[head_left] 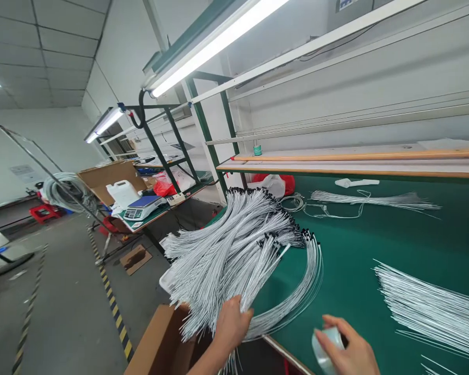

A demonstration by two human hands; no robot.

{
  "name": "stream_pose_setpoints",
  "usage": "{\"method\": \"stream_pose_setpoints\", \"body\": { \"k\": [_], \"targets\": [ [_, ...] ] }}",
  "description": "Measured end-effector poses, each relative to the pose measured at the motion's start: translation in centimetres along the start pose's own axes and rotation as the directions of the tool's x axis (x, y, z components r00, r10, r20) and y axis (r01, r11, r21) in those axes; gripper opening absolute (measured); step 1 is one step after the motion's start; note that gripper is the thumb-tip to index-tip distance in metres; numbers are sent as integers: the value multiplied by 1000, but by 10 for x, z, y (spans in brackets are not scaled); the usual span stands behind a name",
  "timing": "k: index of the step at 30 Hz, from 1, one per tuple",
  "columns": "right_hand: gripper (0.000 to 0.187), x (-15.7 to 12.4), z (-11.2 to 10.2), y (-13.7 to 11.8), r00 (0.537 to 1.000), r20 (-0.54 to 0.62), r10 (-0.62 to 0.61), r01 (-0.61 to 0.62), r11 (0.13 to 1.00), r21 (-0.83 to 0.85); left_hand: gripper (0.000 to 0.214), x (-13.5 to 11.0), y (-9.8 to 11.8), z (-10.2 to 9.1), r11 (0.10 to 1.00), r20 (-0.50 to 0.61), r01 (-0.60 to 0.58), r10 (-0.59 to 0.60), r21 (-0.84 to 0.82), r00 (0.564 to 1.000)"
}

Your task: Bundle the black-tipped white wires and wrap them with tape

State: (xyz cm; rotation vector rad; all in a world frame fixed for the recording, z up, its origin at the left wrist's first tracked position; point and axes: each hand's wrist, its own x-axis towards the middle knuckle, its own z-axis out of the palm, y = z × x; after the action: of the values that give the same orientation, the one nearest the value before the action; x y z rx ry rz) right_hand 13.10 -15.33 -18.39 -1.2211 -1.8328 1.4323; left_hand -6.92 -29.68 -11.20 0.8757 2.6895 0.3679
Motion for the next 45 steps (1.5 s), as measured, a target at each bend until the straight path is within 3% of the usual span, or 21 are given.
{"method": "stream_pose_setpoints", "body": {
  "k": [3,7,11,14,16,18,20,22,23,25,27,31,35,37,40,45],
  "targets": [
    [36,40,3,31,984,-91,-151,109,928,-356,14,-12,0,-13,993,-45,0,-5,-120,999],
    [36,73,17,80,937,-81,-339,216,747,-629,22,-31,-15,-28,978,-34,-4,-4,-209,999],
    [35,79,27,104,930,-6,-368,236,609,-758,29,-48,-36,-47,960,101,88,-64,-264,993],
    [41,77,26,100,950,-11,-313,183,585,-790,31,-57,-51,-57,957,149,130,-94,-258,984],
    [52,71,26,86,956,-117,-268,74,609,-790,24,-61,-62,-60,963,156,133,-98,-236,983],
    [60,58,33,60,932,-241,-271,10,683,-730,12,-62,-75,-60,969,147,129,-99,-210,984],
    [56,34,50,24,926,-250,-284,96,816,-570,5,-61,-89,-59,977,130,110,-87,-184,988],
    [47,3,78,-20,973,-15,-228,221,957,-190,7,-59,-103,-61,984,113,76,-58,-159,992],
    [42,-14,95,-42,975,107,-194,193,981,24,8,-57,-110,-62,987,107,57,-41,-148,993],
    [39,-43,131,-84,934,266,-239,148,935,321,9,-55,-124,-67,992,114,36,-22,-121,993],
    [41,-61,165,-116,919,289,-270,106,872,478,9,-52,-138,-72,995,130,26,-13,-96,991],
    [34,-62,216,-147,927,279,-252,83,861,502,11,-44,-168,-78,998,173,-9,20,-65,985],
    [28,-57,250,-154,904,268,-334,228,905,358,19,-35,-196,-80,997,222,-73,78,-33,972],
    [24,-59,260,-157,894,267,-361,303,923,236,24,-32,-206,-80,995,238,-96,98,-21,966],
    [25,-63,270,-166,928,190,-321,299,944,137,31,-28,-210,-82,996,254,-87,85,-3,963],
    [38,-52,277,-172,970,123,-210,172,949,266,42,-10,-200,-89,997,290,-76,64,29,955]
  ]
}}
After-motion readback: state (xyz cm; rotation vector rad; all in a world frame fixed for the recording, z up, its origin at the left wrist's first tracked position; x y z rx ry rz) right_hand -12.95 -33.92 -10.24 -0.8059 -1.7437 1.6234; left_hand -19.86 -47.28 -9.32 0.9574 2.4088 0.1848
